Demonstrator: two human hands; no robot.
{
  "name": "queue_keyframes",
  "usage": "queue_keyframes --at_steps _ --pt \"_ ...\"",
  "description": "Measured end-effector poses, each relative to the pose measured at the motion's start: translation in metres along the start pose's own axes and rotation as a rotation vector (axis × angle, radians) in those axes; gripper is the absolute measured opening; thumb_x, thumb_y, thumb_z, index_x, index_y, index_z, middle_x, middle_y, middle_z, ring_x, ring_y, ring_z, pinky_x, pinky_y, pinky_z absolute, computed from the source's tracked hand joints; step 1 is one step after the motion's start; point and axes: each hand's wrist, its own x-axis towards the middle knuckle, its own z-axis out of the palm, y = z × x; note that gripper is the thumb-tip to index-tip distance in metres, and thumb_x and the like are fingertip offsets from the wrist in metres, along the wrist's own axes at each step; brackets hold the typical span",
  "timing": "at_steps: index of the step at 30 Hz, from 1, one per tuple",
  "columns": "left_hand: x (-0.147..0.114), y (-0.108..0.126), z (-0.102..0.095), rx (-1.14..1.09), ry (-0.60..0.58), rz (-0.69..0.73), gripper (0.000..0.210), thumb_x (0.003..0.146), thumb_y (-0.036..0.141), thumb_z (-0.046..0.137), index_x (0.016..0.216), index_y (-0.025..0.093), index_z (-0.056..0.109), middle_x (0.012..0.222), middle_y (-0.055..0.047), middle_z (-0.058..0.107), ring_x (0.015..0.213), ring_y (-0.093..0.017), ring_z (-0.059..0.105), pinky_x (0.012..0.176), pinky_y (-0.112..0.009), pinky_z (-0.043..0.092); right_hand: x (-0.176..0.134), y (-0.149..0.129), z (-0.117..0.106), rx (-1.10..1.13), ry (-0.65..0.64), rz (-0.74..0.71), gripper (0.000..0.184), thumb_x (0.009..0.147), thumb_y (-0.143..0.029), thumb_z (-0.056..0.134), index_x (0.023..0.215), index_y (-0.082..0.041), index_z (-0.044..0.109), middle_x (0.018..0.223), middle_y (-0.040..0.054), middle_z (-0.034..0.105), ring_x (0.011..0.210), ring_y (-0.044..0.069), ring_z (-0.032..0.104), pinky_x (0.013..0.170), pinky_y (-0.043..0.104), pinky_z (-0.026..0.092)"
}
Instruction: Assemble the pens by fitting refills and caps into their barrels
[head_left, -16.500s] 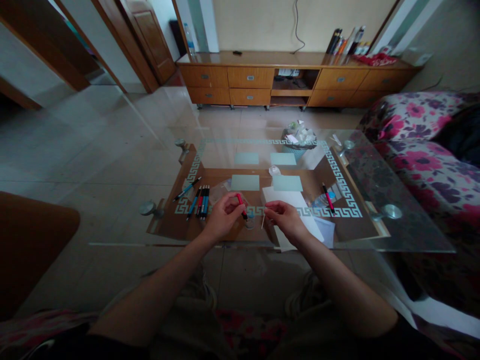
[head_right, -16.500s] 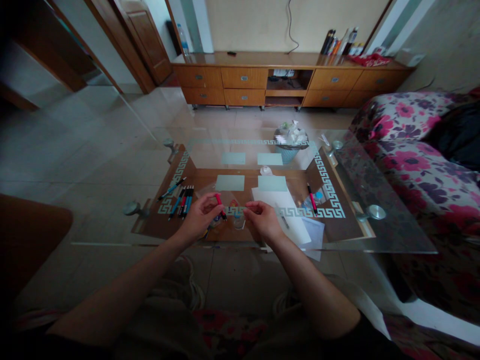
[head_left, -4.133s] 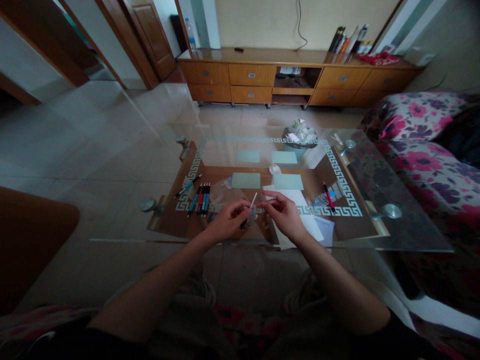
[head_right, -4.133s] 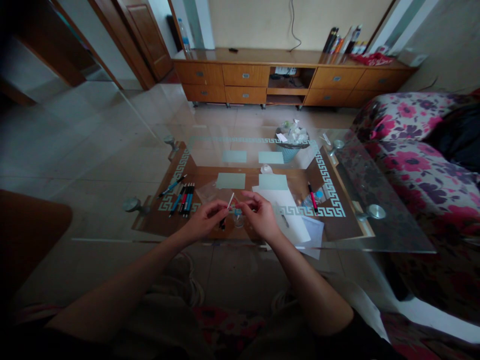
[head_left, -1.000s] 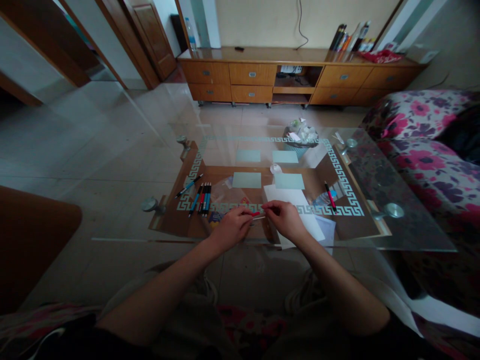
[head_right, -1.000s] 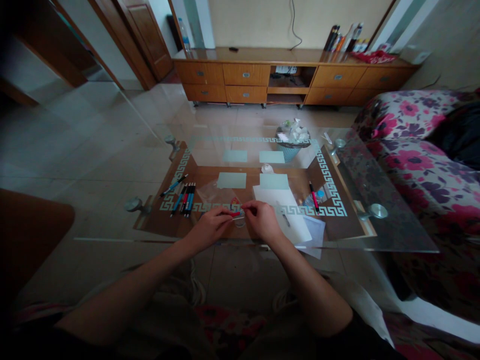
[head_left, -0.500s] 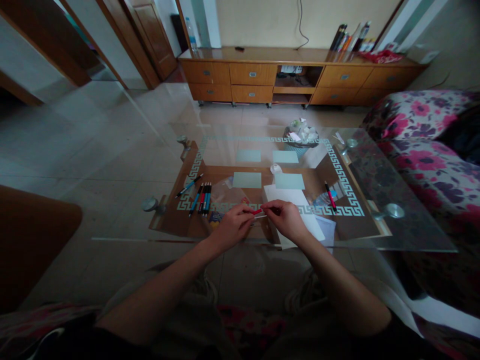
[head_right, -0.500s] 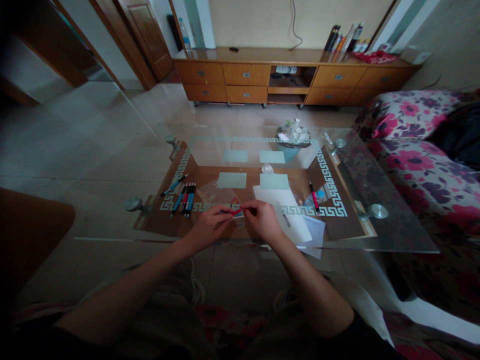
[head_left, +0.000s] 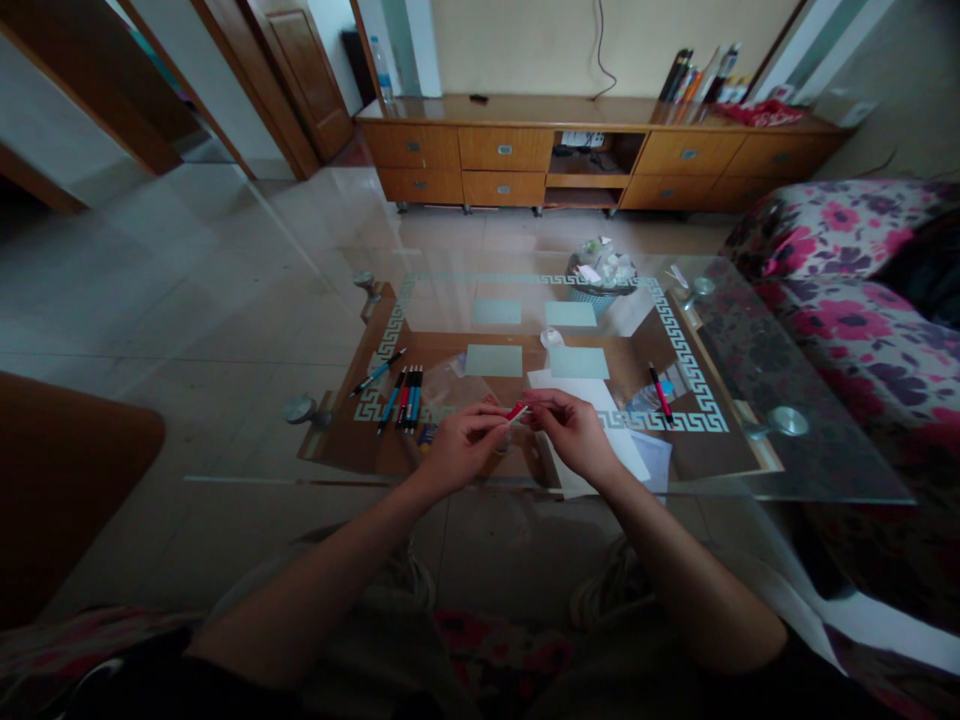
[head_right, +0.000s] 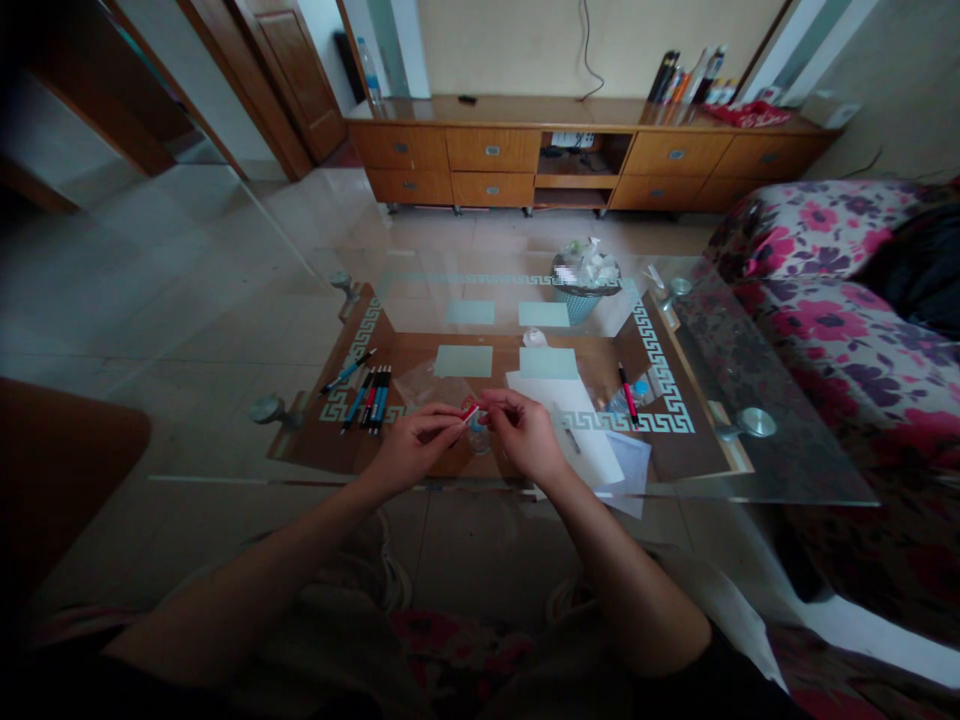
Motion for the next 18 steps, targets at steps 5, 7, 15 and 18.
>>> queue_keyframes --at_steps 5,7,15,18 --pt "0.003 0.001 0.001 -0.509 0.023 -0.269 0.028 0.087 0.04 0.066 0.096 0.016 0.076 0.098 -0.009 0.072 0.084 -0.017 0.067 0.08 -0.034 0.056 -0.001 0.001 0.001 -0.006 -0.023 0.003 0.027 0.085 -0.033 0.064 0.107 -0.018 0.067 0.105 0.0084 0.073 0.081 0.015 0.07 0.076 0.032 0.058" --pt "0.003 0.001 0.0 -0.69 0.024 -0.357 0.031 0.084 0.042 0.07 0.097 0.014 0.075 0.094 -0.009 0.072 0.078 -0.016 0.066 0.074 -0.033 0.056 -0.002 -0.002 0.003 0.007 -0.058 0.023 0.027 0.086 -0.035 0.064 0.108 -0.019 0.068 0.103 0.0076 0.073 0.082 0.015 0.069 0.077 0.032 0.058" --pt "0.0 0.003 0.003 -0.577 -0.119 -0.294 0.03 0.086 0.04 0.069 0.102 0.015 0.076 0.099 -0.009 0.074 0.09 -0.018 0.065 0.082 -0.032 0.052 -0.006 -0.015 0.01 0.094 -0.105 0.009 0.027 0.082 -0.042 0.07 0.098 -0.02 0.071 0.093 0.0038 0.074 0.087 0.016 0.068 0.083 0.032 0.056" --pt "0.002 0.006 0.0 -0.464 -0.104 -0.234 0.028 0.088 0.039 0.066 0.1 0.017 0.077 0.102 -0.008 0.074 0.093 -0.019 0.066 0.083 -0.032 0.052 -0.005 -0.013 0.009 0.076 -0.089 -0.013 0.026 0.082 -0.042 0.07 0.096 -0.02 0.071 0.093 0.0049 0.074 0.087 0.017 0.069 0.082 0.032 0.056"
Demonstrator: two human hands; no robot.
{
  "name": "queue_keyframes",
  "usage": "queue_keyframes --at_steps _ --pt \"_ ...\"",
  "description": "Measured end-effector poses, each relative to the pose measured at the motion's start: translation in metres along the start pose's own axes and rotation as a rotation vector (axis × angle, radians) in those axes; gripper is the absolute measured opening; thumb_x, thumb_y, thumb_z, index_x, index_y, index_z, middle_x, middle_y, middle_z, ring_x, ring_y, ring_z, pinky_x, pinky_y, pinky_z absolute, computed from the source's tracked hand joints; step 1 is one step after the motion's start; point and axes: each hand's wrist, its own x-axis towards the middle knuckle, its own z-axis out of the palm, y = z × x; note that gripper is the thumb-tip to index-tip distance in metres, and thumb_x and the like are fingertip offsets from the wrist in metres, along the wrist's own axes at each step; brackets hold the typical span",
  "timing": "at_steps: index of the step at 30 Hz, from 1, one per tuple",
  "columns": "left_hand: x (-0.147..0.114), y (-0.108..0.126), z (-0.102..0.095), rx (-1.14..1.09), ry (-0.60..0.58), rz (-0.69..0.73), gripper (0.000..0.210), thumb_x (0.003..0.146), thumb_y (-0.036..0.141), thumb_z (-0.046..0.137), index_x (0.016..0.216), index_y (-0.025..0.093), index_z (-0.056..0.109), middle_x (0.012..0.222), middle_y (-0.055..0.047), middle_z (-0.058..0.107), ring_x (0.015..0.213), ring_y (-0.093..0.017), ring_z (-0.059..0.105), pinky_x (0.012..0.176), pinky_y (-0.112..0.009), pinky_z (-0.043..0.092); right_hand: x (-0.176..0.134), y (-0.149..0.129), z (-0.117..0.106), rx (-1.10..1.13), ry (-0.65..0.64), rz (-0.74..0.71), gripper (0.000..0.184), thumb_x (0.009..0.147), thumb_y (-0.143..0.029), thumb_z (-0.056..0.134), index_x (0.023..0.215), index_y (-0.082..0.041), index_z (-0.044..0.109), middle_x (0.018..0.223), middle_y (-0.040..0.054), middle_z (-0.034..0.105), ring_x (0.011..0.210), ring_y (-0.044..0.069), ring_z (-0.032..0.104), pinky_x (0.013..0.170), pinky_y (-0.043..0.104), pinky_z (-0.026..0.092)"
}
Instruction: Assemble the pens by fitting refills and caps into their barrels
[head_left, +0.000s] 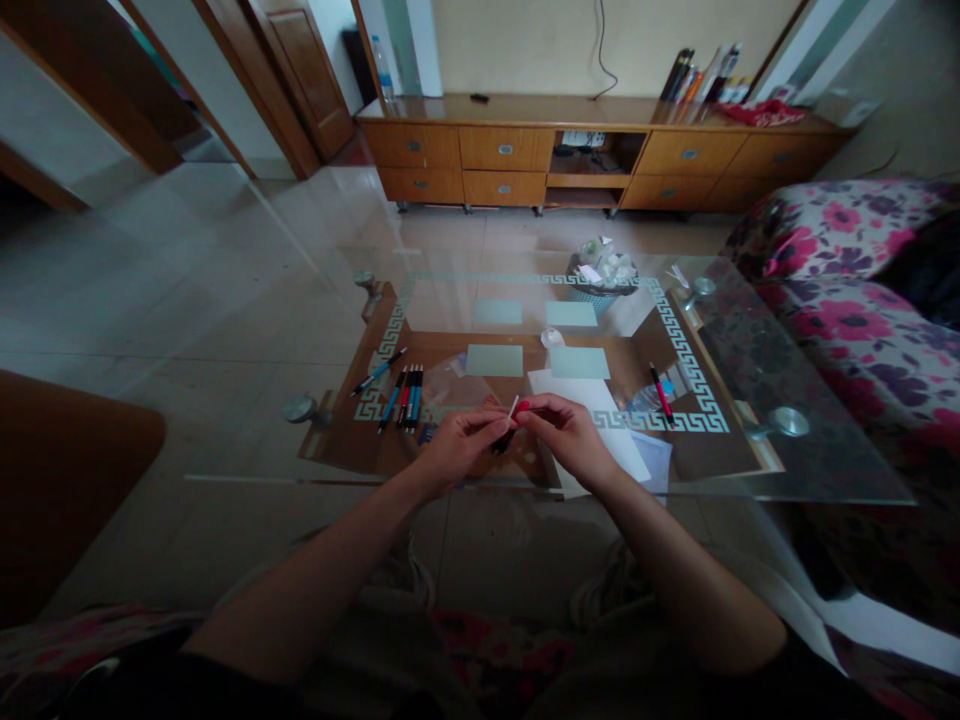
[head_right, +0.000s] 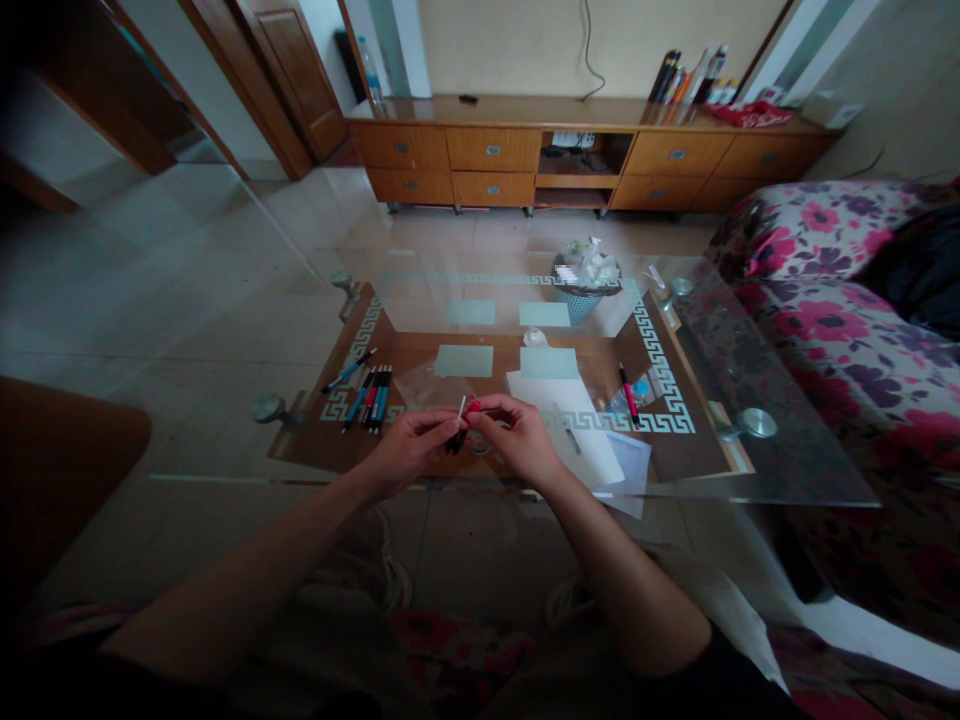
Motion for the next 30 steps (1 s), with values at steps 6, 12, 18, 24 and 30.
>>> queue_keyframes --at_steps 6,12,18,24,30 --pt "0.007 0.006 -0.014 0.194 0.092 0.093 0.026 0.089 0.037 0.064 0.1 0.018 0.077 0.112 -0.008 0.073 0.105 -0.021 0.066 0.095 -0.034 0.051 -0.004 -0.002 -0.004 -0.179 0.138 -0.145 0.02 0.086 -0.037 0.066 0.097 -0.02 0.067 0.101 0.0073 0.073 0.089 0.018 0.068 0.082 0.033 0.056" --pt "0.008 0.003 -0.02 0.198 0.2 0.079 0.034 0.089 0.043 0.063 0.101 0.014 0.075 0.091 -0.008 0.077 0.088 -0.019 0.071 0.087 -0.033 0.054 -0.008 -0.005 -0.009 -0.456 0.227 -0.273 0.017 0.089 -0.029 0.061 0.103 -0.022 0.069 0.105 0.0066 0.071 0.095 0.02 0.066 0.089 0.036 0.053" --pt "0.006 0.009 -0.014 0.205 0.209 0.071 0.033 0.09 0.042 0.062 0.098 0.013 0.075 0.084 -0.007 0.076 0.076 -0.017 0.07 0.075 -0.028 0.056 -0.004 -0.002 -0.008 -0.357 0.21 -0.255 0.014 0.089 -0.029 0.061 0.099 -0.021 0.066 0.098 0.0058 0.071 0.09 0.018 0.067 0.081 0.031 0.055" --pt "0.004 0.008 -0.019 0.495 0.192 0.204 0.026 0.09 0.039 0.063 0.098 0.018 0.076 0.092 -0.006 0.076 0.076 -0.016 0.069 0.072 -0.027 0.054 -0.004 0.002 -0.009 -0.365 0.152 -0.229 0.016 0.089 -0.028 0.06 0.101 -0.02 0.067 0.098 0.0054 0.071 0.088 0.018 0.067 0.076 0.03 0.055" --pt "0.003 0.007 -0.024 0.712 0.132 0.357 0.02 0.093 0.03 0.059 0.099 0.022 0.076 0.096 -0.005 0.075 0.088 -0.018 0.068 0.082 -0.029 0.05 -0.004 0.004 -0.01 -0.464 0.123 -0.216 0.017 0.09 -0.025 0.059 0.102 -0.021 0.07 0.096 0.0047 0.072 0.082 0.017 0.065 0.073 0.03 0.053"
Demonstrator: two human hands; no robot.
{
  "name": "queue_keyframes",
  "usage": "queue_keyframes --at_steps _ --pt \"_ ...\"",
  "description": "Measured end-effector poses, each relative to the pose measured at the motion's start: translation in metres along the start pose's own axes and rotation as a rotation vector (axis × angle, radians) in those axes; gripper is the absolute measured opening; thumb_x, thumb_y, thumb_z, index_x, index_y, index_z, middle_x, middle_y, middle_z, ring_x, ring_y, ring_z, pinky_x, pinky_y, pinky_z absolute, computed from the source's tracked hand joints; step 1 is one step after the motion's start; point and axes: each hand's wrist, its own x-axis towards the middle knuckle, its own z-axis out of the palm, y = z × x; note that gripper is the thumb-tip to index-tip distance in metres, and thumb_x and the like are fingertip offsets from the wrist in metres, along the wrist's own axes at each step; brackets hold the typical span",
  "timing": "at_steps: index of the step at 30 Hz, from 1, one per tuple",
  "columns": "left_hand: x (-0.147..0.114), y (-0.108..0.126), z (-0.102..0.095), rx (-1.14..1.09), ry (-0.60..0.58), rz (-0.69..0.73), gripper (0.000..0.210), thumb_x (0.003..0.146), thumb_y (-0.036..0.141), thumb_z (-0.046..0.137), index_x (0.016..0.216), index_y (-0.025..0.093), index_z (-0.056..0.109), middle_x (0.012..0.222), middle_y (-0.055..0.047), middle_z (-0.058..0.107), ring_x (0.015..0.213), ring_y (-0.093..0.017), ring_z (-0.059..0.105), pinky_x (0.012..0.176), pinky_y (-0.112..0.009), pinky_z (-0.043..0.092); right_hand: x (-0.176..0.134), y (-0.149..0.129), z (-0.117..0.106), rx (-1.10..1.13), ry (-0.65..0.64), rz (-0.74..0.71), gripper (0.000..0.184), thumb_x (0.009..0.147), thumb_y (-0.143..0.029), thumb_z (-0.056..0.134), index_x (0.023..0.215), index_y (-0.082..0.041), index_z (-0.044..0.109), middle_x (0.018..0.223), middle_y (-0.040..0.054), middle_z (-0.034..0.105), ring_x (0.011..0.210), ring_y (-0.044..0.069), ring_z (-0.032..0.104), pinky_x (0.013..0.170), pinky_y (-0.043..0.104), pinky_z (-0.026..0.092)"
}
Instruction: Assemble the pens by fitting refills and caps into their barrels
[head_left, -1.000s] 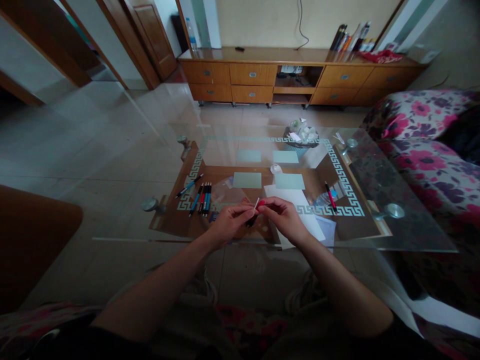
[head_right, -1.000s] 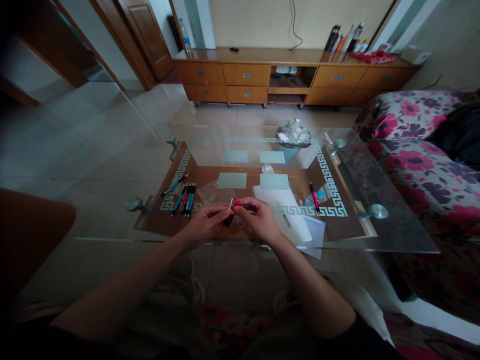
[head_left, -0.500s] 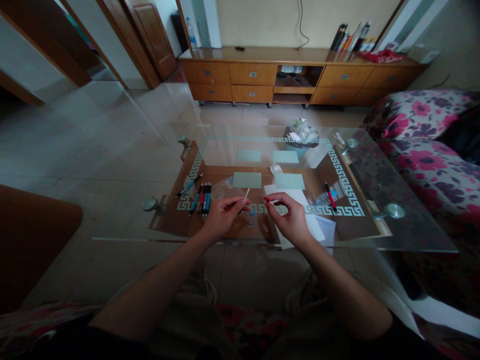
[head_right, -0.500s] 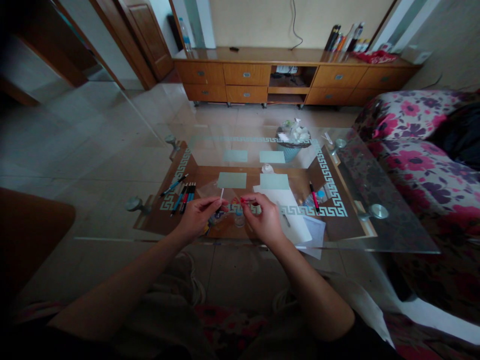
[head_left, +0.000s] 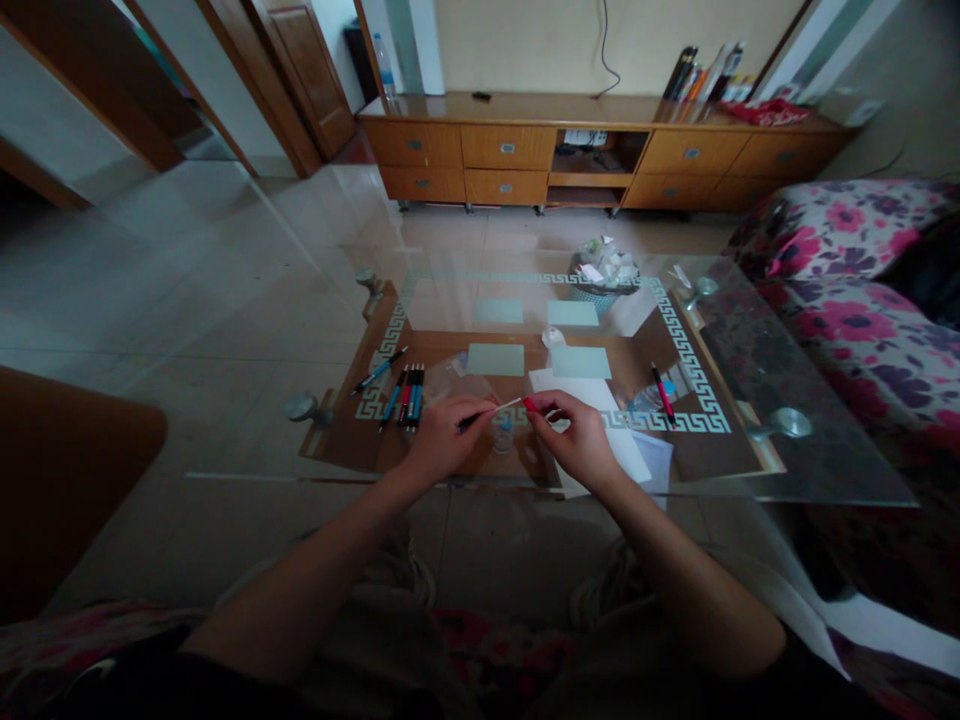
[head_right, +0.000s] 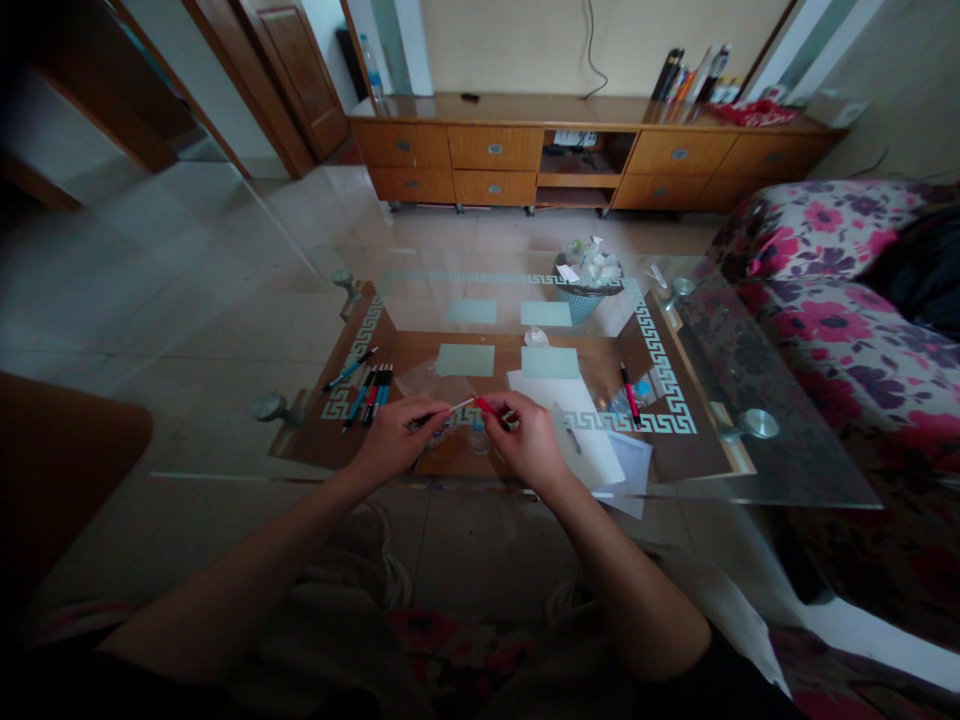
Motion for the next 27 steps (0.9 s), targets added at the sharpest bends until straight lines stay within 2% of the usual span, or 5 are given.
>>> queue_keyframes --at_steps 5,14,21,27 --pt "-0.0007 0.0005 0.0003 0.025 -0.055 0.024 0.021 0.094 0.029 0.057 0.099 0.021 0.075 0.095 -0.005 0.074 0.087 -0.018 0.067 0.081 -0.029 0.049 -0.0003 -0.0007 -0.0018 -0.071 -0.013 -0.04 0.02 0.089 -0.025 0.06 0.105 -0.022 0.072 0.095 0.0054 0.071 0.082 0.018 0.064 0.074 0.031 0.052" --pt "0.0 -0.0002 -0.0008 0.039 -0.106 0.022 0.018 0.093 0.026 0.058 0.097 0.02 0.075 0.087 -0.004 0.07 0.079 -0.015 0.064 0.074 -0.027 0.047 0.0 -0.0001 -0.0066 -0.217 -0.007 -0.108 0.026 0.087 -0.017 0.061 0.107 -0.025 0.074 0.098 0.0058 0.071 0.095 0.022 0.062 0.086 0.036 0.049" --pt "0.0002 -0.0037 -0.0006 0.072 -0.047 0.061 0.017 0.089 0.029 0.064 0.1 0.022 0.076 0.092 -0.005 0.066 0.083 -0.016 0.062 0.073 -0.028 0.049 0.0001 0.0046 -0.0058 -0.303 -0.055 -0.12 0.025 0.085 -0.015 0.063 0.103 -0.026 0.076 0.095 0.0059 0.07 0.094 0.023 0.06 0.086 0.037 0.048" --pt "-0.0011 -0.0035 0.0019 -0.088 -0.001 -0.055 0.023 0.083 0.031 0.072 0.104 0.021 0.073 0.099 -0.007 0.072 0.089 -0.019 0.066 0.078 -0.031 0.053 -0.0011 0.0052 -0.0028 -0.294 -0.114 -0.122 0.026 0.084 -0.013 0.063 0.103 -0.027 0.076 0.094 0.0053 0.071 0.091 0.022 0.06 0.084 0.035 0.048"
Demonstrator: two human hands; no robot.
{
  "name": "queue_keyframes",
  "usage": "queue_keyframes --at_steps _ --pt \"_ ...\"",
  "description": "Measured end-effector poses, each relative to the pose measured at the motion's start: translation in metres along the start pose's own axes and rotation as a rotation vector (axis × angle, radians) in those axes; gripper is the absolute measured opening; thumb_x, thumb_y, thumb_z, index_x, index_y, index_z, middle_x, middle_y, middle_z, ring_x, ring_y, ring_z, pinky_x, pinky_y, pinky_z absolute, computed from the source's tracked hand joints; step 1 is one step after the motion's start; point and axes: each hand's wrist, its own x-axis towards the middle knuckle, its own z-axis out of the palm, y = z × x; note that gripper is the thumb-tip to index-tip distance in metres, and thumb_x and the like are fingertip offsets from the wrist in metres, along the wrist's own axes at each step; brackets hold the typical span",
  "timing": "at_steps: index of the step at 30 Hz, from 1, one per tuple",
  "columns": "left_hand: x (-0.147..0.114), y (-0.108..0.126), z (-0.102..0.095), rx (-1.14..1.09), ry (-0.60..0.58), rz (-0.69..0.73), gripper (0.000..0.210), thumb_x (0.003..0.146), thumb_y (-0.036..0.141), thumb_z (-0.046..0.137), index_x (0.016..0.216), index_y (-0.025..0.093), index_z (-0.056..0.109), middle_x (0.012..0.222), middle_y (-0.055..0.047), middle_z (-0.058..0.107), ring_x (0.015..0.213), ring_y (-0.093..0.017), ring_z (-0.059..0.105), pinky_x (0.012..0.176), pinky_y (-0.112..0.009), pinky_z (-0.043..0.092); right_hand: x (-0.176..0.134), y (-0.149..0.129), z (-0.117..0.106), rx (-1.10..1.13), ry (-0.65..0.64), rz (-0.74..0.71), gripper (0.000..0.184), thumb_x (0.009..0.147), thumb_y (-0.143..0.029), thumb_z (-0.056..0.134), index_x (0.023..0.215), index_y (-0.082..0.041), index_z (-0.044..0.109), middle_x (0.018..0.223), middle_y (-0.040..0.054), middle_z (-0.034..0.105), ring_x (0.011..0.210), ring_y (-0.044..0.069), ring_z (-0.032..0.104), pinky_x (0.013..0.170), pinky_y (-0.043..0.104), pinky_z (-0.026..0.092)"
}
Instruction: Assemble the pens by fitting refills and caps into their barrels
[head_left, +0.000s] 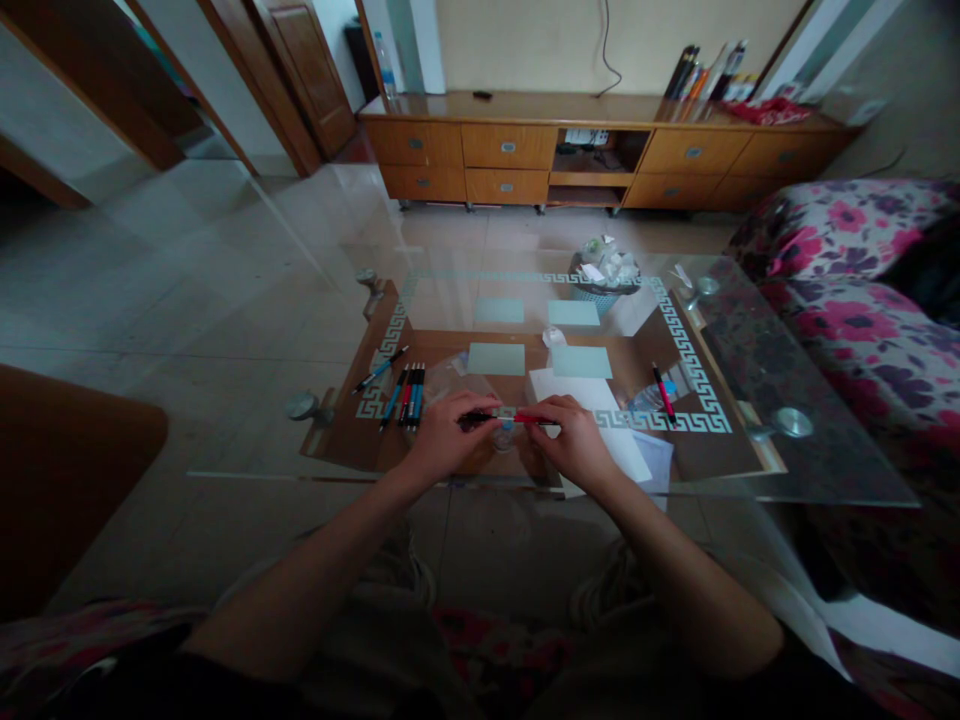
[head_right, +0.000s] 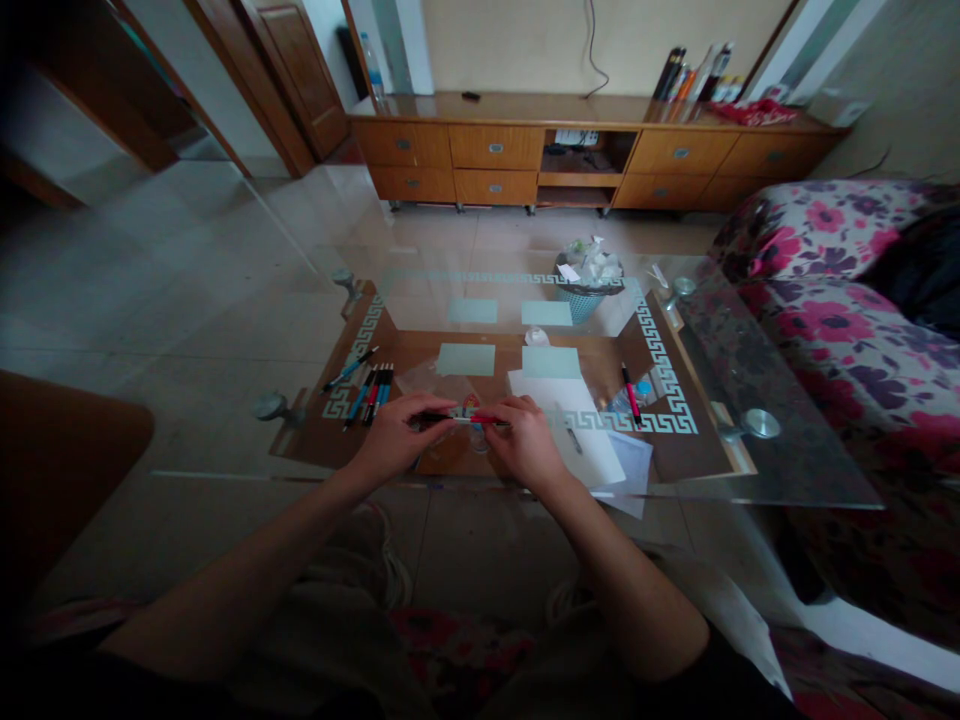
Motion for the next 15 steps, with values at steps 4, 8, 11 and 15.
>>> queue_keyframes --at_steps 4,8,11,15 --pt "-0.001 0.001 0.005 -0.201 -0.008 -0.12 0.023 0.087 0.032 0.067 0.105 0.018 0.069 0.105 -0.008 0.072 0.093 -0.019 0.068 0.082 -0.032 0.055 -0.001 -0.001 0.004 0.043 -0.017 0.024 0.026 0.084 -0.012 0.062 0.104 -0.025 0.075 0.093 0.0051 0.07 0.087 0.02 0.061 0.079 0.032 0.048" --pt "0.001 0.003 0.008 -0.43 -0.044 -0.16 0.021 0.093 0.03 0.057 0.109 0.017 0.061 0.111 -0.01 0.071 0.091 -0.017 0.069 0.082 -0.031 0.055 -0.002 -0.002 0.007 0.091 -0.024 0.071 0.024 0.085 -0.014 0.062 0.104 -0.023 0.074 0.091 0.0052 0.07 0.081 0.017 0.062 0.073 0.029 0.048" --pt "0.002 0.005 0.009 -0.557 -0.022 -0.213 0.021 0.091 0.03 0.062 0.105 0.018 0.052 0.108 -0.01 0.072 0.083 -0.016 0.071 0.077 -0.029 0.055 -0.003 -0.004 0.009 0.135 -0.042 0.104 0.023 0.085 -0.016 0.061 0.103 -0.022 0.074 0.091 0.0051 0.07 0.075 0.016 0.061 0.069 0.028 0.048" --pt "0.004 0.008 0.009 -0.659 0.021 -0.305 0.031 0.086 0.032 0.069 0.096 0.019 0.043 0.1 -0.009 0.073 0.073 -0.014 0.071 0.07 -0.027 0.054 -0.003 -0.006 0.011 0.212 -0.058 0.151 0.022 0.085 -0.02 0.061 0.104 -0.021 0.074 0.091 0.0047 0.072 0.068 0.014 0.059 0.064 0.027 0.048"
